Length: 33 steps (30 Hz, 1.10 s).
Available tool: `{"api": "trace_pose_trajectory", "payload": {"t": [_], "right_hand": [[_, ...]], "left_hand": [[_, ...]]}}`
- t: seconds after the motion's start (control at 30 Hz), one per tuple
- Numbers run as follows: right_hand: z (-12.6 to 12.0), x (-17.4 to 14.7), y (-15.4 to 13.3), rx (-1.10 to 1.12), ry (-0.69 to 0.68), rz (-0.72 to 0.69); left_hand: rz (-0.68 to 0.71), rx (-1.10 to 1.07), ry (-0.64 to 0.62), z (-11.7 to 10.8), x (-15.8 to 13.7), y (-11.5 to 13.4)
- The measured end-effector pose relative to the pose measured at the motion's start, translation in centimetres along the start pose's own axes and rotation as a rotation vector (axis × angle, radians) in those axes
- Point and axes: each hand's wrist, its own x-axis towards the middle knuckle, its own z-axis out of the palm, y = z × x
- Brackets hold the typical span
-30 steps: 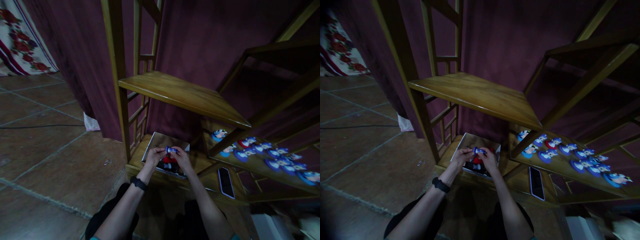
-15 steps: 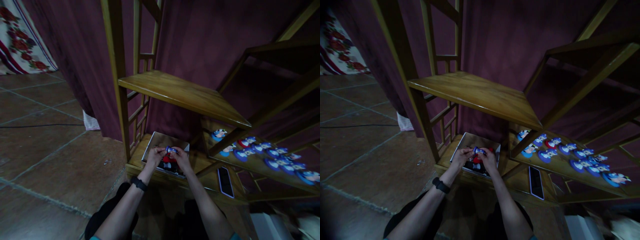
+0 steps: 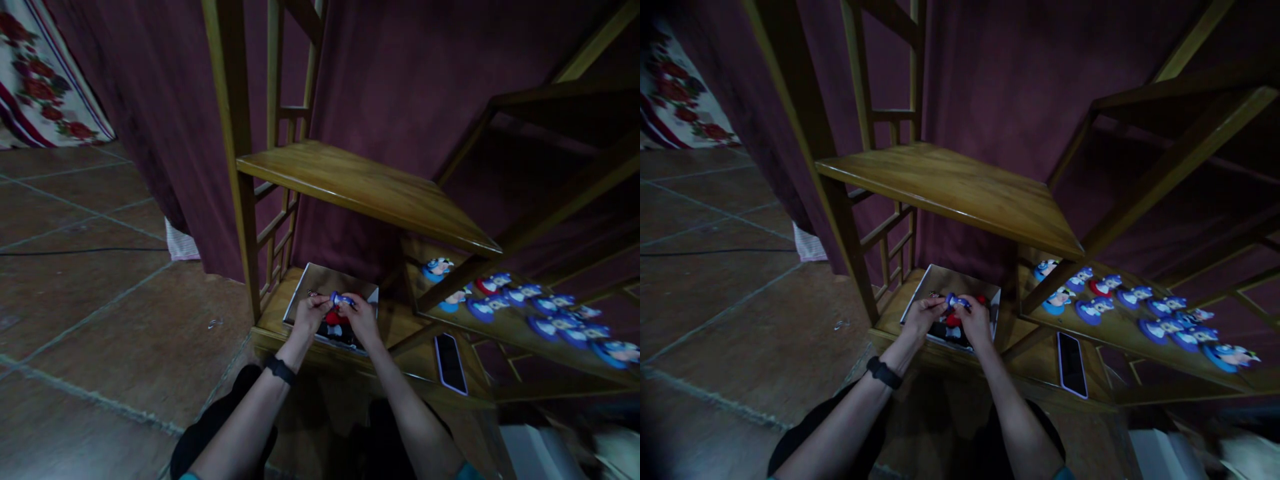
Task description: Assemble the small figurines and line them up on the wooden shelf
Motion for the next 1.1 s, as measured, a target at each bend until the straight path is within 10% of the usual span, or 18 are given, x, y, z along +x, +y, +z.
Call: {"api": "trace_pose_trajectory", "payload": {"t": [1.1], "right_hand": [[0.5,0.3,-0.2,-0.136,-0.048,-0.155]], "left_hand": [[-0.203,-0.234,0.085,-0.4,0.6,0.4]]}}
